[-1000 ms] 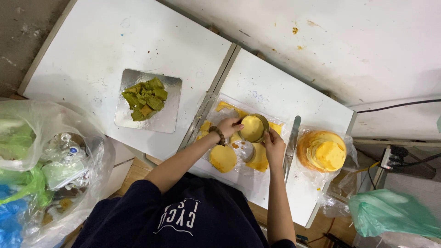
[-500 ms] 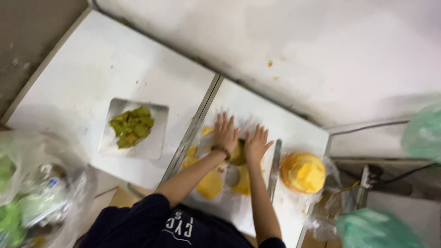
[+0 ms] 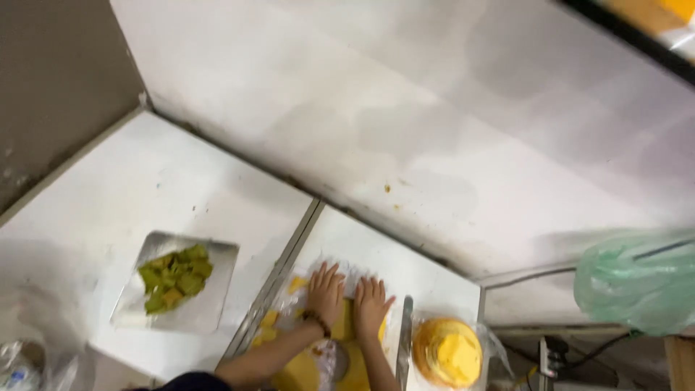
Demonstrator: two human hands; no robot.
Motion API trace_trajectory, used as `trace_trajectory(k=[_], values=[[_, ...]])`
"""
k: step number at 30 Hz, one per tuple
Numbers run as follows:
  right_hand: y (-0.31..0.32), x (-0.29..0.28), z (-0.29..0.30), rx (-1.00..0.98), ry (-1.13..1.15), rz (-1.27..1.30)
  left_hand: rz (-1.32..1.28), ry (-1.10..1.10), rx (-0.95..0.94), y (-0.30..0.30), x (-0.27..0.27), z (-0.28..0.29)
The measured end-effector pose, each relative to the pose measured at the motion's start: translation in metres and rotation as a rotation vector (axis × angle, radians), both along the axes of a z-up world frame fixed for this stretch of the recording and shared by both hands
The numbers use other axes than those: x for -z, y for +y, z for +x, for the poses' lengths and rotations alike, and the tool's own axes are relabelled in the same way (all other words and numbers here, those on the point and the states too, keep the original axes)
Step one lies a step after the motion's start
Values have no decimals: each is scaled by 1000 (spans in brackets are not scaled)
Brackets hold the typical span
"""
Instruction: The person presses a round metal cutter into a flat yellow cake sheet to cut out circular pieces, lifts the cutter with each round inside, and places the cut rounds onto a tray with other cake pieces. At the end, the person puts cake pieces into a plastic bag.
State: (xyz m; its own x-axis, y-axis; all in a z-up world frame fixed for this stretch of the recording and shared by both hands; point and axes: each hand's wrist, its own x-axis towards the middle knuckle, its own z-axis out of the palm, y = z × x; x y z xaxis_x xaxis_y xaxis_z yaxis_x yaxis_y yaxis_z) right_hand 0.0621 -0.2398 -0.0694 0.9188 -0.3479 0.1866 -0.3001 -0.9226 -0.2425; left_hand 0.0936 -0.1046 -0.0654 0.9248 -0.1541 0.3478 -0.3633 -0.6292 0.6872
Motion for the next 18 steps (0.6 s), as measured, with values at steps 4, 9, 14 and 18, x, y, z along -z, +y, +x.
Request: trace_trajectory(k=[4, 9, 14, 18], values=[[0, -13, 1, -30, 89, 12, -26, -15, -21, 7, 3, 9], [16, -102, -46, -454, 222, 422, -257, -82, -12, 65, -30, -12], [28, -100, -57, -393, 268, 272, -396, 64, 18, 185, -75, -74], [16, -93, -70, -394, 16, 682, -399, 179, 0, 237, -125, -122]])
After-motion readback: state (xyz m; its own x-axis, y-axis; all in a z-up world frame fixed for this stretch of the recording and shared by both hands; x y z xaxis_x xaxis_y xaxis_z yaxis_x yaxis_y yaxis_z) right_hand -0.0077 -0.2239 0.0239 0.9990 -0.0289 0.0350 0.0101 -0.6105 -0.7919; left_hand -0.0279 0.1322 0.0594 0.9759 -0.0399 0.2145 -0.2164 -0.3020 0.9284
